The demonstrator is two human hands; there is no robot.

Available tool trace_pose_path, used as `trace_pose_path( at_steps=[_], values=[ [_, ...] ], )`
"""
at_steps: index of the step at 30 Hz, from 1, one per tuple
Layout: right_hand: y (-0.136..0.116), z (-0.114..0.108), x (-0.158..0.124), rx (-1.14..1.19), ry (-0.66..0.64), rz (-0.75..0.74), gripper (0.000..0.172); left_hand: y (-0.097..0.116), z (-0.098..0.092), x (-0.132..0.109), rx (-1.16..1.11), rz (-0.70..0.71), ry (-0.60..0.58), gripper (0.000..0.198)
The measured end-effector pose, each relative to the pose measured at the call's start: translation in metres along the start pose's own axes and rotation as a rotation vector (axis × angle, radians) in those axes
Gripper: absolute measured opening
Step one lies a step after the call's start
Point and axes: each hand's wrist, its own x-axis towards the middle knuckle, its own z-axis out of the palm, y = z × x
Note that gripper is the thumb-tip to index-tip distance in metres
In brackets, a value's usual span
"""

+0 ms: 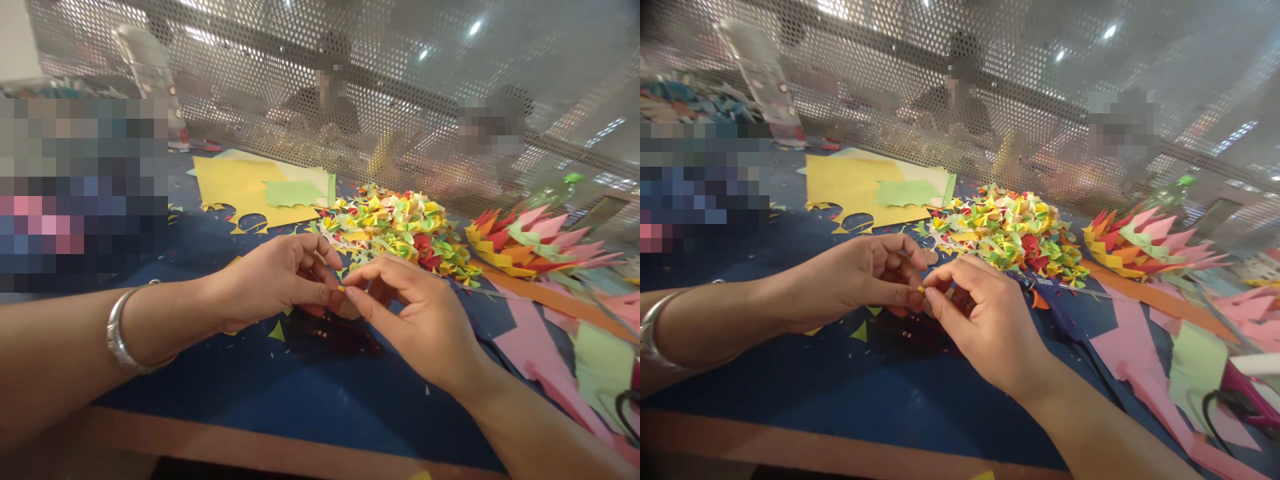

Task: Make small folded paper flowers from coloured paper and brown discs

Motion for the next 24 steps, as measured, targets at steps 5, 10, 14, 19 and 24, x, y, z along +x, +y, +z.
trace_pose_path(
  at_steps=[5, 10, 14, 19, 24],
  values=[
    [-0.0006, -0.0012, 0.0006, -0.007, 0.010, 0.014, 0.007, -0.0011, -0.0025, 0.0002, -0.003, -0.004, 0.007, 0.031],
    [-0.0003, -0.0011, 0.0006, -0.015, 0.004, 0.007, 0.006, 0.0014, -0.0032, -0.0009, -0.012, -0.022, 0.019, 0.025],
    [-0.0014, -0.0009, 0.0010, 0.002, -0.010, 0.015, 0.008, 0.0031, -0.0016, -0.0011, -0.026, -0.034, 0.030, 0.023],
    [-0.0019, -0.0003, 0.0007, 0.028, -0.013, 0.010, 0.008, 0.0026, -0.0018, -0.0020, -0.034, -0.041, 0.038, 0.024],
    [-0.0012, 0.0009, -0.0004, 0.044, 0.009, -0.022, 0.008, 0.0021, -0.0034, -0.0023, -0.027, -0.077, -0.017, 0.021]
  ],
)
